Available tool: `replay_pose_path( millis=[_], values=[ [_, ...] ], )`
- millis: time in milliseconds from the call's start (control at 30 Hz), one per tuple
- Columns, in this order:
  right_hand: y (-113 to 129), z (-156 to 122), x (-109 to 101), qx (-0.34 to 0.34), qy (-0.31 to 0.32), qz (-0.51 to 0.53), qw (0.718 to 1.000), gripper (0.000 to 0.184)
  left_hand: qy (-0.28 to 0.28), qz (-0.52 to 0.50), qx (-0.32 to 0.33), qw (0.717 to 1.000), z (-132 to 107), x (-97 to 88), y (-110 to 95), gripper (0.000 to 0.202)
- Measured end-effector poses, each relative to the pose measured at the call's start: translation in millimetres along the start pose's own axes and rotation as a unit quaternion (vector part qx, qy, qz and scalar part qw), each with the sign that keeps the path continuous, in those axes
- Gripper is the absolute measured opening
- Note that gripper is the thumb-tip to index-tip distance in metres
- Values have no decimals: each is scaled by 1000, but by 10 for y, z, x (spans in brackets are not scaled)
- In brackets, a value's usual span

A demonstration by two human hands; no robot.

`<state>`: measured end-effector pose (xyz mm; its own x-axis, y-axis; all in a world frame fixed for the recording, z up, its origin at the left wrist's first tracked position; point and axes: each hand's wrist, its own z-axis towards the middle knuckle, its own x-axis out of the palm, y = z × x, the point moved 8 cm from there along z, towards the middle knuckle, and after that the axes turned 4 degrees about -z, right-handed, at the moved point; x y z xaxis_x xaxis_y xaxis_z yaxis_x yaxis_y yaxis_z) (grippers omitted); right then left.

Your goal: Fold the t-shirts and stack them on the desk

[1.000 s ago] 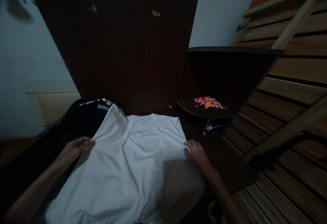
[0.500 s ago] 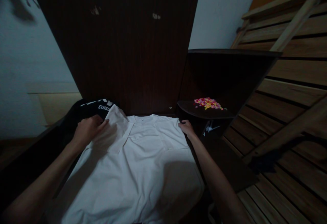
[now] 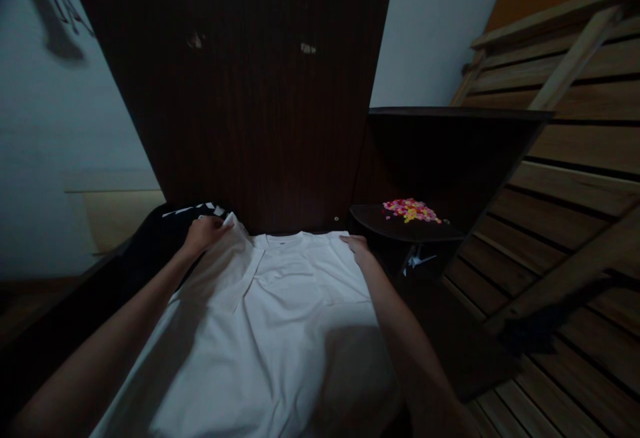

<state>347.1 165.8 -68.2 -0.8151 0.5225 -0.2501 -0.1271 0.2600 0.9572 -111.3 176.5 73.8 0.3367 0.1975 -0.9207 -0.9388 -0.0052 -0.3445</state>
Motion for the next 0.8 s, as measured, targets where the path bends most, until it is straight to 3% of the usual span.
replay_pose_path(
  millis=[100,300,433,600,800],
  values=[
    [121,-46,32,-33,14,12,999,16,-3,-33,3,999,53,-22,29,34],
    [602,-176,-29,-220,11,-30,975,22,-37,-156,-3,987,60,-83,70,25],
    [729,-213,-32,-255,8,-84,963,26,-28,-205,2,978,43,-53,37,23],
    [759,-258,-6,-249,41,-83,964,32,2,-397,-12,918,-9,19,95,25],
    [837,-370,-30,-261,84,-94,957,36,49,-465,24,884,-50,-5,139,30]
  ],
)
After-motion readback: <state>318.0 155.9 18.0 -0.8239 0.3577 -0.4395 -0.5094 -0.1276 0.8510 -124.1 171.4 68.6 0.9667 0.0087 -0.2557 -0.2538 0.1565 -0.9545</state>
